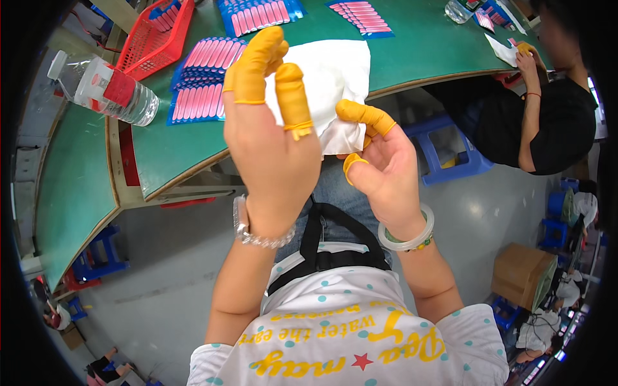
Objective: The person cleans small pink and blue plastic components by wiping them with a damp cloth while wearing finger cots.
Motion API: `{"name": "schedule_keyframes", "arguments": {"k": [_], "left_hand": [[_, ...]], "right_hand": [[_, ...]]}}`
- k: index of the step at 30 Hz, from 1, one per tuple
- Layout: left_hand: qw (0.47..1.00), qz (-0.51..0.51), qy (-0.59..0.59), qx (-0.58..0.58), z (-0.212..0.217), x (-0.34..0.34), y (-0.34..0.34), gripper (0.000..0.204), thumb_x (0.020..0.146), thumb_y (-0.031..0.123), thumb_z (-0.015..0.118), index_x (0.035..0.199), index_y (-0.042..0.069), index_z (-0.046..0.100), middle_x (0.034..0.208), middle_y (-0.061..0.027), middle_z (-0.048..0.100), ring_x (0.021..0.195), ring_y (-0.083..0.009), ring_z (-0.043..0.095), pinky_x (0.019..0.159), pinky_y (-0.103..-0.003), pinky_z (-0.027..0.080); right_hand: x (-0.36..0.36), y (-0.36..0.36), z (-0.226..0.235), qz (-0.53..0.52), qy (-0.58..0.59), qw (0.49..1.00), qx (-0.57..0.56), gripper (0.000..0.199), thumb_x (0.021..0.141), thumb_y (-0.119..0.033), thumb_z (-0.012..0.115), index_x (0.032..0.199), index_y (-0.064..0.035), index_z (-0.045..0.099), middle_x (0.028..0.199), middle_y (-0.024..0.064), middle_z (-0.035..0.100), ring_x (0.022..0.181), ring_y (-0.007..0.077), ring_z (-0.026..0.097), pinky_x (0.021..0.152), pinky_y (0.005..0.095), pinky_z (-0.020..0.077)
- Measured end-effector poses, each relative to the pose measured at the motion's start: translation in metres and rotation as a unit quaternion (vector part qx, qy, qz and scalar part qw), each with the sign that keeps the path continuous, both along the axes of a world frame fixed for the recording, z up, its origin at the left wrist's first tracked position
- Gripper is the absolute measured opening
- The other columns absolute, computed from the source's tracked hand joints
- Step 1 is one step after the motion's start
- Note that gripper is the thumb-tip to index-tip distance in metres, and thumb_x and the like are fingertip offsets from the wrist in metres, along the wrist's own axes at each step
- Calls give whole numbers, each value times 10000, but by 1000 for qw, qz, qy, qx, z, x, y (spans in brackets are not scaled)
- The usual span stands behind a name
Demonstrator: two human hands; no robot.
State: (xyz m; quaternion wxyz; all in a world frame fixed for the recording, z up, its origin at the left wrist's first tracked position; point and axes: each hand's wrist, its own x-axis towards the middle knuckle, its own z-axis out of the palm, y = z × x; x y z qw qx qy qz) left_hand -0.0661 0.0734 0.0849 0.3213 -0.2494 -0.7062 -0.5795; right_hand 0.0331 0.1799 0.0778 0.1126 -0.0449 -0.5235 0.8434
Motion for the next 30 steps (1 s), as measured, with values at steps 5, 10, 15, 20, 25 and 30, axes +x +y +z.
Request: {"name": "schedule_keyframes", "arguments": {"k": [5,10,15,20,25,30], "left_hand": [[995,-67,-61,-39,1,28,-24,226,893,4,631,1118,-2,649,1044,-148,642,923,-300,620,822,-349,489],[974,-127,-163,-92,-5,62,-42,228,836,25,705,1061,13,669,1073,-140,614,977,-297,599,830,-356,490],[952,-141,-269,33,-5,82,-42,291,797,71,769,1061,18,658,1125,-150,582,1036,-291,574,894,-369,468],[965,-136,-209,-79,-12,85,-45,316,779,80,789,1056,15,651,1151,-151,577,1046,-297,574,895,-371,467],[960,-155,-227,-58,-15,85,-39,271,809,73,769,1049,8,661,1132,-145,591,1043,-287,580,893,-356,471],[920,-224,-316,60,-21,86,-35,233,828,68,754,1031,-1,661,1132,-140,590,1020,-265,583,881,-334,474]], "right_hand": [[0,1,-1,10,33,999,1,605,744,136,583,1331,53,461,1252,100,563,1113,155,562,951,296,451],[-1,0,-3,3,24,1000,-6,610,759,109,661,1328,62,444,1237,121,564,1133,176,562,984,321,455],[-1,0,-2,22,22,1000,-5,602,774,82,702,1319,59,447,1225,134,564,1121,183,570,983,327,466],[-1,0,-6,10,39,999,0,594,788,61,719,1316,58,446,1231,136,558,1123,186,568,988,331,463],[-1,1,-10,-4,37,999,25,602,785,68,712,1321,60,439,1273,139,534,1163,191,545,1019,339,440],[-1,-3,-9,-11,30,999,16,587,795,76,697,1321,62,438,1291,135,529,1183,195,534,1038,346,425]]}}
